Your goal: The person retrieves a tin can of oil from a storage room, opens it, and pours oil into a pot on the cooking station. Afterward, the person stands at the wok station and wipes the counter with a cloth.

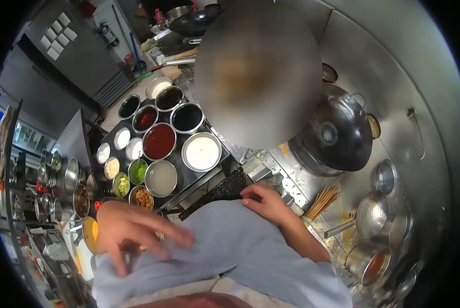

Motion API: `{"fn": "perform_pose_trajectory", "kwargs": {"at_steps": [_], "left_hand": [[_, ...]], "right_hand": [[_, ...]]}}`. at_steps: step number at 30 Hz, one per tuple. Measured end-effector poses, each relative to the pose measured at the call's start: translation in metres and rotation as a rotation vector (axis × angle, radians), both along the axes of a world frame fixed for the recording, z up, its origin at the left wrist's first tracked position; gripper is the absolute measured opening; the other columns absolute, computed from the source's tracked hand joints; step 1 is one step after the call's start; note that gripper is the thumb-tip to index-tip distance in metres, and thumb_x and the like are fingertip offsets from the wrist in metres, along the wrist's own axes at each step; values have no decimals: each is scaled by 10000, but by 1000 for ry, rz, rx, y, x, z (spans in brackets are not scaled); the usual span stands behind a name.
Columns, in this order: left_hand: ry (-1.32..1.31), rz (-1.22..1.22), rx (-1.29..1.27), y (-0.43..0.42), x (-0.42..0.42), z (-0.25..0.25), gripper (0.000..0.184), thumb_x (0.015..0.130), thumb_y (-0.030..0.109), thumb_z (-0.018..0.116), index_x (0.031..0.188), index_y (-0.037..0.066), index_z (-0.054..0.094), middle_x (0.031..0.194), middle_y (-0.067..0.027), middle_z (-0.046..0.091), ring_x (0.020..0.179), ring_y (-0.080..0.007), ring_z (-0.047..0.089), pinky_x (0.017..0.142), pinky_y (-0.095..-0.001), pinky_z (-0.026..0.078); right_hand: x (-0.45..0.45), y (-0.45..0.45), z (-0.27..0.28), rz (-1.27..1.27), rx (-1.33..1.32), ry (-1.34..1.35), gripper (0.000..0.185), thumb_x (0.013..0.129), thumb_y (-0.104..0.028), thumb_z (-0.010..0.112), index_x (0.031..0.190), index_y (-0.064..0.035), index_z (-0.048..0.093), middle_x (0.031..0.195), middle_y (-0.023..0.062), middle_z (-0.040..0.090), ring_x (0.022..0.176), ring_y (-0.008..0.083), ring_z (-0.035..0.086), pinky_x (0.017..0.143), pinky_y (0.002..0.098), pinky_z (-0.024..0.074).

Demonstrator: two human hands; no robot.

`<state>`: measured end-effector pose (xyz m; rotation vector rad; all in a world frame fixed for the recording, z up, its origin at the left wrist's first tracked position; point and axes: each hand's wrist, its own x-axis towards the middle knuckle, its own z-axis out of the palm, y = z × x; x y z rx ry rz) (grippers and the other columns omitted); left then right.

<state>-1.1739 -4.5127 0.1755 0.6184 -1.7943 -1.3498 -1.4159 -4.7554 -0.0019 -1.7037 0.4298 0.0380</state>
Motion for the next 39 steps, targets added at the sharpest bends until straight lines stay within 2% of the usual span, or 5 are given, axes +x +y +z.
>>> {"fn": "perform_pose_trajectory", "kwargs": {"at_steps": [3,14,25,30,39], "left_hand": [[-21,-262,-215,-25,10,-2,899,837,536,761,1425,-77,464,1506,-324,355,1406,-509,360,1132,-526,344],[-162,-207,71,-82,1,-42,640,786,50,626,1409,-29,506,1480,-240,455,1376,-383,461,1127,-425,382],[-318,-280,130,-134,-65,-108,519,903,185,653,1383,18,547,1441,-171,526,1375,-332,478,1141,-429,370],[-330,-245,134,-147,-81,-115,501,899,147,657,1377,43,551,1415,-166,539,1347,-335,499,1108,-411,401],[-288,-88,259,-157,-91,-144,457,937,146,631,1378,56,549,1395,-164,552,1329,-326,515,1098,-393,403]], "right_hand": [[-6,12,-2,-111,43,76,275,923,-190,713,1153,-48,664,1058,55,675,998,154,653,869,311,519],[-20,45,-5,-273,-122,-78,266,949,-215,690,1153,-48,658,1080,87,698,1015,179,662,888,335,523],[-64,51,-34,-510,-240,-66,231,937,-225,650,1070,-39,680,1030,132,699,964,289,685,845,374,538],[-102,44,-59,-611,-345,177,224,914,-198,663,1075,-43,678,1065,156,663,1038,329,645,913,406,515],[-175,0,-166,-1042,-616,852,701,828,-288,704,1413,-18,430,1369,282,467,1225,450,514,1038,479,459]]}}
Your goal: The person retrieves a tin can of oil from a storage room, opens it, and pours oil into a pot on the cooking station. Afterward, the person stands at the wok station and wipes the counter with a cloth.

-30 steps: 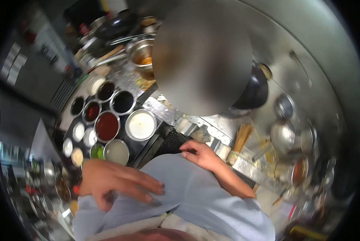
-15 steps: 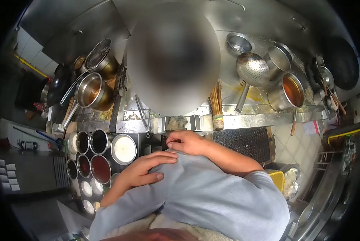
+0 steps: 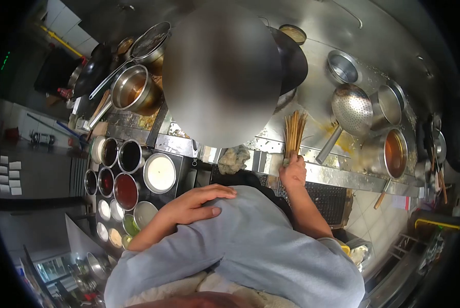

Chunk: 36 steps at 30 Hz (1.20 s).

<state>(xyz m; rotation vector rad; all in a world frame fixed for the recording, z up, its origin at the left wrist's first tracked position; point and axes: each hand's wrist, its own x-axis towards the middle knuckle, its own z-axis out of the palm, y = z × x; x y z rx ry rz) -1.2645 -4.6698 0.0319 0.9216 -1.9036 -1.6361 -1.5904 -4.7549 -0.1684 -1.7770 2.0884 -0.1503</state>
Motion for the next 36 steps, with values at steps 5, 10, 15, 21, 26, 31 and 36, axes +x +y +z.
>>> {"fn": "perform_pose_trajectory", "kwargs": {"at_steps": [5,10,15,21,26,31,36], "left_hand": [[-47,76,79,-10,-14,-9,430,953,182,624,1360,58,564,1342,-164,578,1246,-325,563,1056,-367,427],[-50,108,206,-23,-31,-12,417,927,116,608,1331,17,585,1297,-159,610,1216,-277,582,1045,-336,415],[-153,93,276,-44,-57,-14,396,925,109,597,1306,-2,600,1249,-161,645,1204,-265,599,1026,-327,426],[-308,-30,115,-73,-90,-13,375,949,172,613,1290,15,614,1247,-164,665,1187,-280,622,1001,-346,457],[-309,-55,83,-79,-94,-28,381,960,210,621,1301,40,614,1248,-158,665,1185,-285,623,984,-357,470],[-324,27,167,-73,-90,-18,403,964,254,623,1324,73,605,1251,-156,656,1159,-298,629,978,-369,471],[-318,165,66,-55,-70,-20,401,973,253,608,1342,96,604,1239,-154,657,1130,-277,632,964,-360,474]], "right_hand": [[-7,-7,-20,17,-93,-80,807,816,-259,706,1498,-25,343,1369,322,441,1234,468,499,1039,508,446],[-15,-3,-5,256,-573,-246,280,773,-79,624,1037,3,580,1104,240,570,1022,431,535,866,521,452],[-10,4,30,367,-609,-388,259,787,-62,657,1039,-6,659,1077,141,638,1145,356,564,975,459,445],[-19,17,46,363,-349,-609,247,882,-110,604,1112,-37,660,1058,149,664,1005,343,645,883,420,513],[-33,18,72,236,-339,-698,280,906,-111,620,1178,-49,637,1052,157,668,973,352,662,865,426,535],[-33,-1,53,356,-309,-621,284,862,-46,596,1138,-45,662,1043,200,694,986,379,669,884,446,539],[-33,-5,26,364,18,-271,316,911,-160,574,1210,-69,623,1123,224,671,991,412,662,862,466,534]]}}
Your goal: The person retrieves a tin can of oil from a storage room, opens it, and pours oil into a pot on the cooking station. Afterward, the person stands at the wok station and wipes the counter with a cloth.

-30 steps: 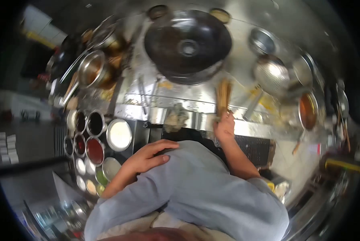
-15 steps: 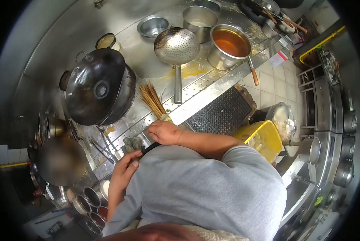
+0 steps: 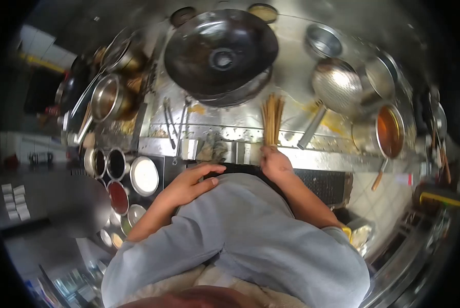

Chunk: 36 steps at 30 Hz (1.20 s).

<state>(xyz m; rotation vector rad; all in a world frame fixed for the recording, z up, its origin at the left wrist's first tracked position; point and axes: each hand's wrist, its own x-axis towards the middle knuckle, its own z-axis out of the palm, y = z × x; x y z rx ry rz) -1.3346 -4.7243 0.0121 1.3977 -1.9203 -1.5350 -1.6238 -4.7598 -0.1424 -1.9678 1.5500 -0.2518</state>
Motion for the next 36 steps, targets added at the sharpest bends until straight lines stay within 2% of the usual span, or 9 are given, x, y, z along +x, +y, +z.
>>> {"fn": "perform_pose_trajectory", "kwargs": {"at_steps": [6,12,17,20,26,29,32,35,36], "left_hand": [[81,268,189,26,20,-26,406,955,244,639,1311,52,614,1257,-162,647,1151,-292,630,983,-368,479],[36,549,143,45,44,-116,399,929,230,658,1262,13,625,1168,-148,678,1051,-256,667,935,-350,506],[-251,567,-45,14,48,-124,428,875,235,676,1244,23,627,1155,-163,660,1029,-304,665,934,-374,520],[-429,504,-296,-9,46,-165,562,847,246,686,1348,35,543,1235,-196,608,1122,-353,619,967,-422,512],[-646,481,-78,-38,32,-181,841,764,249,770,1473,47,366,1351,-233,534,1246,-404,541,1049,-439,460],[-597,532,-125,-34,30,-175,768,752,255,788,1407,28,455,1341,-220,537,1237,-391,541,1043,-433,458],[-582,456,-511,-18,34,-186,552,786,206,769,1274,24,586,1270,-183,585,1181,-373,567,1010,-436,470],[-373,372,-754,-5,38,-179,303,834,133,734,1119,44,682,1110,-135,658,1011,-326,641,892,-395,524],[-311,362,-657,0,36,-171,256,841,120,730,1085,51,692,1047,-124,668,950,-311,653,849,-380,533]], "right_hand": [[24,-6,4,213,167,-126,292,906,-119,546,1168,-36,643,1140,233,666,1001,398,664,894,456,527],[24,1,-12,24,-231,-31,381,823,-73,592,1198,-10,611,1136,233,609,1055,427,602,933,464,505],[15,-5,-19,-176,-46,232,742,807,-282,740,1422,-25,415,1208,202,508,1200,395,518,972,481,483],[17,-8,-28,-343,60,205,869,782,-328,744,1493,-56,325,1287,253,491,1179,422,539,982,483,488],[15,-9,-45,-496,164,148,1021,792,-422,757,1549,-11,208,1391,312,409,1199,455,568,1005,468,498],[15,-4,-41,-520,192,165,1028,794,-445,749,1551,-5,209,1406,299,408,1213,440,562,1018,453,490],[16,1,-42,-538,174,130,1035,757,-470,779,1528,-7,266,1380,296,438,1213,440,557,1014,465,486],[18,8,-37,-441,23,86,872,793,-368,769,1474,-4,364,1359,263,475,1208,443,532,1014,471,475],[15,11,-35,-415,-39,84,828,803,-333,765,1458,-1,381,1352,256,485,1206,446,526,1010,475,475]]}}
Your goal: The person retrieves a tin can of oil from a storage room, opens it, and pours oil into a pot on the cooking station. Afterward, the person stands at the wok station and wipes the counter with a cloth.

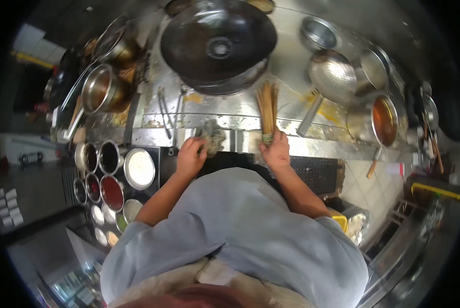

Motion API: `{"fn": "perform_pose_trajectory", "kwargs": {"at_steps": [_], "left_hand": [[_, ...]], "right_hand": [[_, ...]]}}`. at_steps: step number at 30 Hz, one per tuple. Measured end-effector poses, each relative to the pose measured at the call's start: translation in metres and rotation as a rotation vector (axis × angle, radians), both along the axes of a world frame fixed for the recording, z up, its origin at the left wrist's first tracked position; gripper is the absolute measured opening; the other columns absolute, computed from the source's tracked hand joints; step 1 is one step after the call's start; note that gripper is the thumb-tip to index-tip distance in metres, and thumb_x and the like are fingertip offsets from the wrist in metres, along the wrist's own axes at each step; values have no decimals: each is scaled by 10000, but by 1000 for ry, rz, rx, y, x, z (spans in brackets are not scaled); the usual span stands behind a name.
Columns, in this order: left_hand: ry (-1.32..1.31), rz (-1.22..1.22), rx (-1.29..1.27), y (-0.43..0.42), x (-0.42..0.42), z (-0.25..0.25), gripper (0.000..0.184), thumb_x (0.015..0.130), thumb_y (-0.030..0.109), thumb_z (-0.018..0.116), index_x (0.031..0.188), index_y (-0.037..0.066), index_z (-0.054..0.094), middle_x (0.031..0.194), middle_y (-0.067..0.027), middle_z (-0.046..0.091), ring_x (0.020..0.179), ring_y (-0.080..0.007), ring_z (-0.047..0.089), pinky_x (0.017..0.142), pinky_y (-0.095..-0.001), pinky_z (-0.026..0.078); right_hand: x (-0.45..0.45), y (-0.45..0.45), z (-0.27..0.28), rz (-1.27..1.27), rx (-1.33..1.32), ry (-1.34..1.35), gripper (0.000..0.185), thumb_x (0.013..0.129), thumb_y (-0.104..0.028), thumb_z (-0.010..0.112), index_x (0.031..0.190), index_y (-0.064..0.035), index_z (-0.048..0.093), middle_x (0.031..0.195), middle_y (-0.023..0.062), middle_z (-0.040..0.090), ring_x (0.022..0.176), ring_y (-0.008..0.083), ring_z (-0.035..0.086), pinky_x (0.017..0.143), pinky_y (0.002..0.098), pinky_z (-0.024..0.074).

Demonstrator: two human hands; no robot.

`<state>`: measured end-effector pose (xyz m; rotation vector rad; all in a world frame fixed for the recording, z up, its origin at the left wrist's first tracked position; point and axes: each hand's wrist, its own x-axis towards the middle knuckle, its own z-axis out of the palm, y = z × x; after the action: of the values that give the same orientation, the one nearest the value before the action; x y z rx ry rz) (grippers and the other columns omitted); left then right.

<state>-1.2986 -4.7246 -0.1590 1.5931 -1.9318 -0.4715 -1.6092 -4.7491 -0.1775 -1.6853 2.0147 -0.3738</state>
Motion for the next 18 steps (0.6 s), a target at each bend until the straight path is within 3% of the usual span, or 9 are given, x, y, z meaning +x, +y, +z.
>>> {"fn": "perform_pose_trajectory", "kwargs": {"at_steps": [2,4,6,9,11,14,16,18], "left_hand": [[146,-52,181,12,-2,11,164,856,94,722,1018,67,711,920,-101,688,829,-280,677,764,-348,552],[202,-58,50,21,1,-1,114,846,98,757,946,82,705,799,-89,664,608,-206,641,568,-315,509],[239,21,184,34,10,-7,107,855,133,768,933,84,713,717,-84,631,597,-169,627,564,-304,497],[202,108,354,46,21,-7,116,862,169,778,923,86,724,634,-73,595,575,-127,601,548,-288,478],[182,117,439,43,21,-4,133,860,190,784,926,88,729,619,-67,593,564,-120,591,540,-286,471],[203,119,546,44,23,1,173,853,226,793,943,91,732,635,-65,617,555,-134,588,536,-297,470],[235,102,482,43,25,-10,184,862,248,781,947,93,731,639,-66,615,555,-144,579,540,-309,465],[258,129,487,40,26,-10,196,870,267,769,953,94,731,642,-66,615,557,-152,572,545,-319,461]], "right_hand": [[-9,4,2,165,-326,-2,627,790,-206,748,1342,-40,502,1300,234,519,1219,415,501,1044,487,415],[-16,6,24,252,-464,-15,555,784,-167,733,1292,-44,544,1297,220,520,1242,401,487,1059,483,391],[-30,0,40,171,-639,127,510,785,-142,722,1259,-38,568,1305,215,518,1252,407,481,1062,480,389],[-68,-29,6,-271,-668,77,577,788,-138,716,1322,-37,523,1322,260,504,1273,421,465,1098,505,361],[-98,-54,-28,-536,-384,-98,648,842,-142,728,1399,16,436,1245,244,577,1097,353,625,932,466,515],[-114,-71,-22,-698,15,-906,661,877,-152,706,1432,9,383,1076,183,642,867,269,678,735,412,576],[-119,-71,-31,-680,23,-855,654,883,-143,695,1436,-7,375,972,134,646,764,223,655,655,371,573],[-109,-62,-25,-692,-16,-931,623,900,-164,686,1425,-3,391,962,137,639,731,203,634,620,332,554]]}}
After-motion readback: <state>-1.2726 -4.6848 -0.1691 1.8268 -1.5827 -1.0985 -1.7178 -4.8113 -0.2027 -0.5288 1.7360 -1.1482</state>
